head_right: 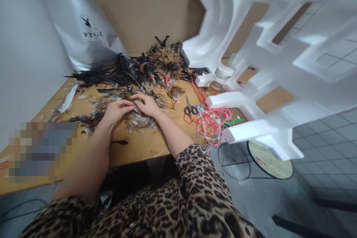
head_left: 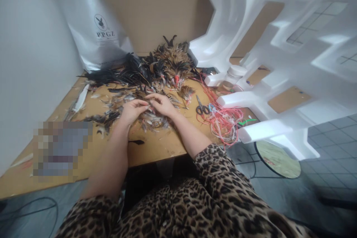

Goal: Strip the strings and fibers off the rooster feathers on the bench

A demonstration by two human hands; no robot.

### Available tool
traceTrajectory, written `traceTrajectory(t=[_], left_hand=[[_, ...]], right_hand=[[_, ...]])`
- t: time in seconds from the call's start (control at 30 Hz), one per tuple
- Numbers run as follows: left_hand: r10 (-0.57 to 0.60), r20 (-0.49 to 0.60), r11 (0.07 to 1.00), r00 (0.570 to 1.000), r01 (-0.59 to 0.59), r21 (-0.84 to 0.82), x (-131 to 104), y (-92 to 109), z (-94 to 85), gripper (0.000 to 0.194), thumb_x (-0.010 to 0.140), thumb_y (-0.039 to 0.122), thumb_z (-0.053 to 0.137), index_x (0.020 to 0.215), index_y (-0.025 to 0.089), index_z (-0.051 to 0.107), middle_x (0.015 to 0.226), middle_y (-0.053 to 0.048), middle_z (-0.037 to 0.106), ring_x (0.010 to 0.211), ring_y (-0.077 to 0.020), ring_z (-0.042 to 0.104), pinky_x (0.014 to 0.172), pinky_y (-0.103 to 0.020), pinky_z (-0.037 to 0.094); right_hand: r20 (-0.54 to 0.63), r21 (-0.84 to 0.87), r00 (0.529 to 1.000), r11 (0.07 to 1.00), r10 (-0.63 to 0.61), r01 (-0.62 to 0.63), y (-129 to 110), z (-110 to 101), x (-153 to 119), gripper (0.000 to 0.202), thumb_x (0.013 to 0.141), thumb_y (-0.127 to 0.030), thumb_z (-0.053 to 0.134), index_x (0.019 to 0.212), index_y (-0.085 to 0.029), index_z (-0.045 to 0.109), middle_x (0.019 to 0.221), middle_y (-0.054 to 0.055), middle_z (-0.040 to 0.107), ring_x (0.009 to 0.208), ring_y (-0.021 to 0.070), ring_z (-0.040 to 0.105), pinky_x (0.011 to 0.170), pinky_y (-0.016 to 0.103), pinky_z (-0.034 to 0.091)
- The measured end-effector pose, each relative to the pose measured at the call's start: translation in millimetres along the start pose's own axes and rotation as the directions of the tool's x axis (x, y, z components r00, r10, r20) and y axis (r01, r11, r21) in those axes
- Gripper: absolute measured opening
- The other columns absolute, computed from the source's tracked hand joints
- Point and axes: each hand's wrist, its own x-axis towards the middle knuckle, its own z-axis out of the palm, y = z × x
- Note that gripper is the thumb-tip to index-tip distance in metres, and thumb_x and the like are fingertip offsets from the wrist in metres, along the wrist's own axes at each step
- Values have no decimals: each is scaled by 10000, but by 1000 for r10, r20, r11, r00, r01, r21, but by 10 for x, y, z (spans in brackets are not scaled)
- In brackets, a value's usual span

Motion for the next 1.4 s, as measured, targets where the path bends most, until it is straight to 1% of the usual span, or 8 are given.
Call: traceTrajectory(t=[0.13, 0.27, 0.43, 0.57, 0.7, 0.87, 1.13, 1.4], left_hand=[[117, -42, 987, 992, -111, 117, -27, 19, 45, 230, 535, 245, 768, 727, 144, 693, 687, -37, 673, 584, -123, 578, 601, -242, 450], [222, -78, 952, 972, -199, 232, -56, 54, 78, 160, 583, 212, 713, 736, 164, 705, 668, -19, 657, 537, -109, 520, 543, -225, 401], [434, -48, 774, 900, -345, 530, -39, 30, 45, 133, 657, 204, 644, 769, 194, 714, 713, -24, 654, 588, -134, 514, 604, -253, 403], [518, 30, 632, 855, -406, 660, -26, 18, 21, 95, 698, 226, 623, 755, 203, 696, 751, -47, 660, 674, -176, 553, 682, -291, 420], [564, 53, 562, 824, -431, 706, -36, 31, 22, 76, 718, 220, 609, 734, 197, 680, 735, -53, 652, 688, -186, 562, 704, -299, 420], [574, 47, 551, 818, -427, 717, -38, 33, 16, 82, 733, 239, 603, 729, 195, 673, 723, -43, 647, 689, -178, 574, 692, -289, 426], [584, 78, 481, 808, -422, 768, -23, 10, 4, 107, 744, 232, 584, 748, 181, 677, 726, -39, 661, 703, -165, 593, 691, -280, 448], [565, 34, 549, 824, -406, 731, 2, -36, -20, 118, 737, 258, 598, 748, 193, 696, 754, -29, 699, 698, -161, 625, 691, -268, 469]], right_hand=[[37, -135, 999, 991, -22, 26, 32, 34, -6, 358, 831, -111, 392, 1126, -172, 585, 1013, 34, 674, 902, 113, 611, 868, 258, 442], [44, -257, 997, 963, -66, 75, 64, 62, 3, 313, 850, -169, 425, 1114, -164, 594, 1043, 53, 673, 947, 137, 609, 879, 263, 429], [12, -255, 999, 966, -32, 34, 92, 79, 3, 297, 840, -188, 464, 1105, -146, 591, 899, 40, 692, 816, 127, 620, 796, 242, 441], [-4, -192, 1000, 981, -9, 8, 124, 97, 1, 286, 828, -205, 501, 1093, -152, 596, 862, 21, 694, 770, 106, 616, 792, 228, 440], [-12, -140, 999, 989, 38, -39, 152, 111, 12, 287, 818, -227, 532, 1084, -155, 614, 871, 25, 697, 775, 106, 619, 802, 235, 443], [-7, -112, 998, 992, 57, -58, 155, 100, 29, 228, 798, -228, 560, 980, -150, 674, 933, 38, 699, 848, 123, 624, 820, 236, 434], [22, -151, 997, 986, 71, -67, 116, 68, 27, 168, 796, -193, 540, 875, -142, 679, 762, -2, 675, 734, 103, 589, 765, 211, 418], [-31, -331, 999, 944, -17, 6, 88, 113, 25, 142, 819, -163, 481, 802, -146, 621, 795, 21, 637, 768, 118, 557, 778, 223, 403]])
